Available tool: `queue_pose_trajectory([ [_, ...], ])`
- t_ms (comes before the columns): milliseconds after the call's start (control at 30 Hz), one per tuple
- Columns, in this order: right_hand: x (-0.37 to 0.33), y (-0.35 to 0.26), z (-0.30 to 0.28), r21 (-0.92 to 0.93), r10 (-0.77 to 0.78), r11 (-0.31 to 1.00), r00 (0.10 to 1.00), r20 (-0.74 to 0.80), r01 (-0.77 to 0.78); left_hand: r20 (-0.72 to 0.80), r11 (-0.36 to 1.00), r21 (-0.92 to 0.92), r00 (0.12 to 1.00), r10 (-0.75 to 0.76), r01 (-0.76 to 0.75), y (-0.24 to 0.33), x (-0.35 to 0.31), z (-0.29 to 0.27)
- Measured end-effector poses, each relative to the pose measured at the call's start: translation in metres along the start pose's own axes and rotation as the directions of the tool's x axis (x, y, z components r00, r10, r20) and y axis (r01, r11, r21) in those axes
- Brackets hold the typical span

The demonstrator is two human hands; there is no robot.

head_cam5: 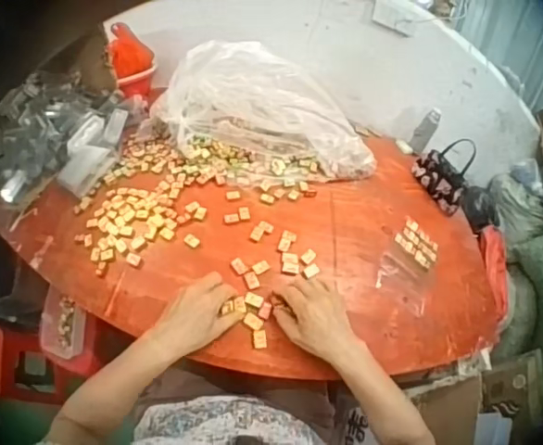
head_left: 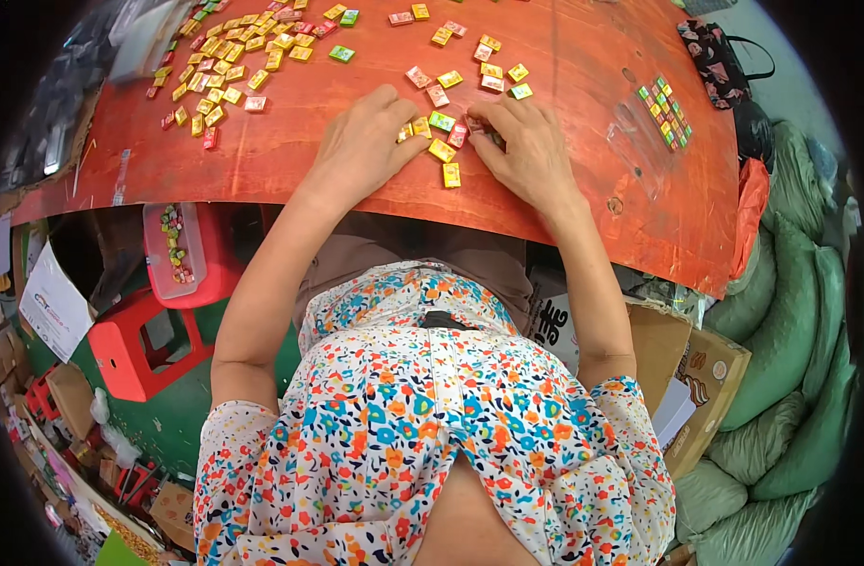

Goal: Arranging small colored tags into rows on a plastic sheet and packing them into a box.

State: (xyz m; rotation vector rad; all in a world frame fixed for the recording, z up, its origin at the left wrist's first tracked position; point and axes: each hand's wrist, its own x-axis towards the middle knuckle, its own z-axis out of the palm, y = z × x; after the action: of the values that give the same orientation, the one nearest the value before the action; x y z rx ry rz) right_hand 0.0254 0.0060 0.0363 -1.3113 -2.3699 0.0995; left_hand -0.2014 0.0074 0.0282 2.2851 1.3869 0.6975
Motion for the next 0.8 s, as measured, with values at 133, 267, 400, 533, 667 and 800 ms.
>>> queue_pose_trajectory([
  [133, -0.005, -0.005, -0.001, 0.026, 0.046, 0.999, 0.999, 0.016, -0.046, -0.039, 1.000, -0.018, 0.999, 0.013, -0.014, -0.001, 0.001, 0.002],
  [267, -0.010, -0.008, -0.002, 0.021, 0.162, 0.986, 0.986, 0.051, -0.163, -0.025, 1.000, -0.026, 1.000, -0.003, 0.002, 0.000, 0.000, 0.001],
  [400, -0.004, -0.013, 0.003, 0.024, 0.026, 0.999, 0.995, -0.091, -0.024, -0.038, 0.999, 0.030, 0.999, 0.034, -0.033, 0.004, 0.003, 0.006],
  [533, -0.001, -0.019, 0.003, 0.016, 0.012, 1.000, 1.000, -0.020, -0.012, -0.037, 1.000, -0.002, 0.999, 0.005, -0.005, 0.003, 0.007, 0.005],
  [667, -0.003, -0.018, 0.007, 0.056, 0.040, 0.998, 0.999, 0.000, -0.040, -0.069, 0.994, -0.002, 0.992, 0.106, -0.107, -0.004, 0.017, 0.008],
  [800, -0.005, -0.006, 0.010, 0.040, -0.066, 0.997, 0.992, -0.107, 0.070, -0.012, 0.996, 0.012, 0.996, 0.091, -0.091, 0.000, 0.022, 0.007],
])
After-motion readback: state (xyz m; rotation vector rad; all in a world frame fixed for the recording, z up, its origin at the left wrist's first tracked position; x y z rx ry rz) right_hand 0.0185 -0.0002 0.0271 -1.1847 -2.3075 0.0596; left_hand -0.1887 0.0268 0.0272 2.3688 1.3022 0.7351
